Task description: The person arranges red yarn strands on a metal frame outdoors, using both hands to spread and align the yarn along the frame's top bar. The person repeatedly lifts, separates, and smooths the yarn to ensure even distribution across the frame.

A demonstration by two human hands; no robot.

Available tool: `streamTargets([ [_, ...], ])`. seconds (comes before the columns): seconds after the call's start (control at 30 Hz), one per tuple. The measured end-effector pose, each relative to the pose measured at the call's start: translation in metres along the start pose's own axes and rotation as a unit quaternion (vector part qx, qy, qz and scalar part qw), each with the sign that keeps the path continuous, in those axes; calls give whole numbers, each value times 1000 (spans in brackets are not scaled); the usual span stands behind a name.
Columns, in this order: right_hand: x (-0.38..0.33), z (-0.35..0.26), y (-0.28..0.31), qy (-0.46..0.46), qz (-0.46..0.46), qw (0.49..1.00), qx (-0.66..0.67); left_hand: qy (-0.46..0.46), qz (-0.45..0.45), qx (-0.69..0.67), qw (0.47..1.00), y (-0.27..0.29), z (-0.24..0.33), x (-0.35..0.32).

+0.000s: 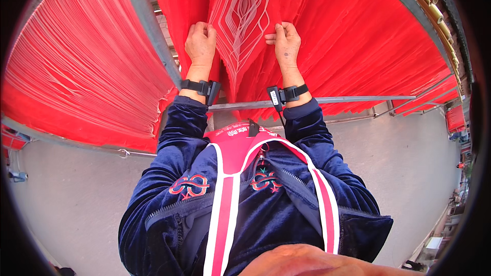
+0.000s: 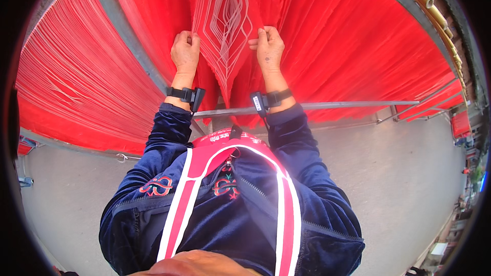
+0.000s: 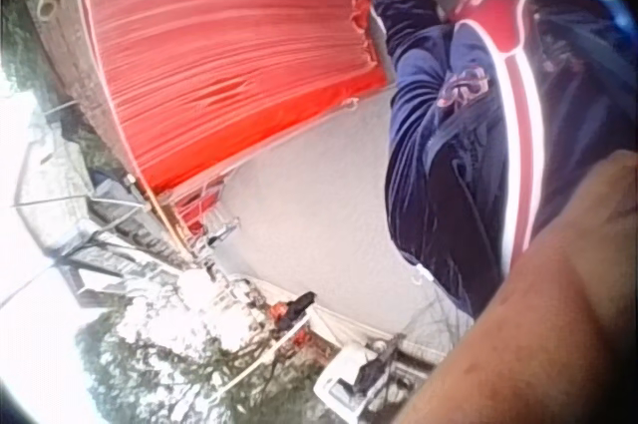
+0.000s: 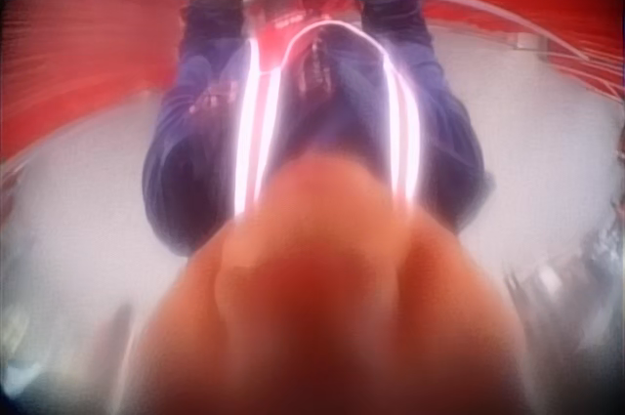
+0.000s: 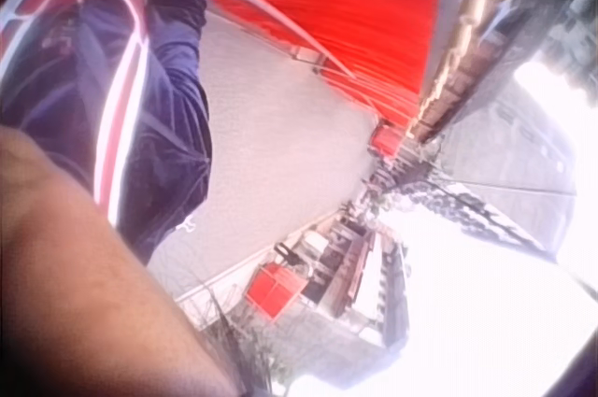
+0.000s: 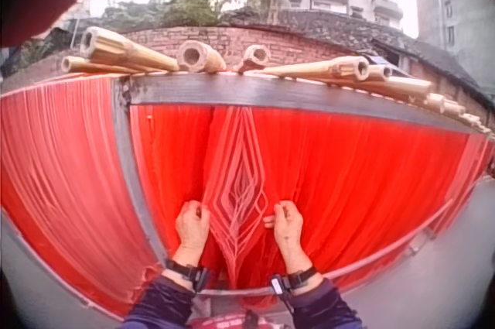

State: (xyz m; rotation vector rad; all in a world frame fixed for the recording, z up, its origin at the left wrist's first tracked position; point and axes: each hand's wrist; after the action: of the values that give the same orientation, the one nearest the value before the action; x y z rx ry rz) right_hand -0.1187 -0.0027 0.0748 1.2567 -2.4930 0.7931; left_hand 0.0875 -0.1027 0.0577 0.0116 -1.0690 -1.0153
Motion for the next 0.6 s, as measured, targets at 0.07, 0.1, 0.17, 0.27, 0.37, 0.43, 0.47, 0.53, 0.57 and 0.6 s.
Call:
streamTargets([
  [0.07,-5,5,-7,-17,-18,999,30,-7,-11,-13,1000,1,3,-4],
  [0.1,-8,9,-12,-10,-25,999,40,-12,-18,-17,1000,2,4,-6],
  [0.17,-10,16,-18,4,-42,998,45,-22,-21,-24,999,3,8,-9],
  [0.27,-11,25,-21,6,-40,999,26,-2,-63,-41,997,2,17,-16],
  [0.37,-7,32,-21,33,-62,997,-20,-19,-71,-41,996,-2,25,-21],
  [0.43,-4,36,-21,30,-67,996,-53,-31,-92,-50,994,-7,29,-26],
  [0.47,-3,38,-22,36,-64,995,-65,-40,-105,-29,993,-11,29,-29],
  [0.53,1,44,-23,33,-51,994,-92,-58,-127,15,990,-19,28,-39],
  [0.57,2,46,-24,45,-44,992,-108,-66,-162,63,983,-25,26,-43],
  [0.6,2,50,-23,46,-47,989,-130,-66,-164,63,982,-32,22,-51],
])
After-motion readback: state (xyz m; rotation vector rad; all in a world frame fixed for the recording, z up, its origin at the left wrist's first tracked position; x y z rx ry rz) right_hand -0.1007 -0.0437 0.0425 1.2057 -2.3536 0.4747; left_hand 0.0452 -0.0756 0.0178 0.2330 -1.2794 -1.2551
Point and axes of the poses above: each hand's wrist, its own x-axis towards the middle knuckle, its own y-axis out of the back of the hand, z = x × y, and after that the axes turned 15 degrees about x, right-handed
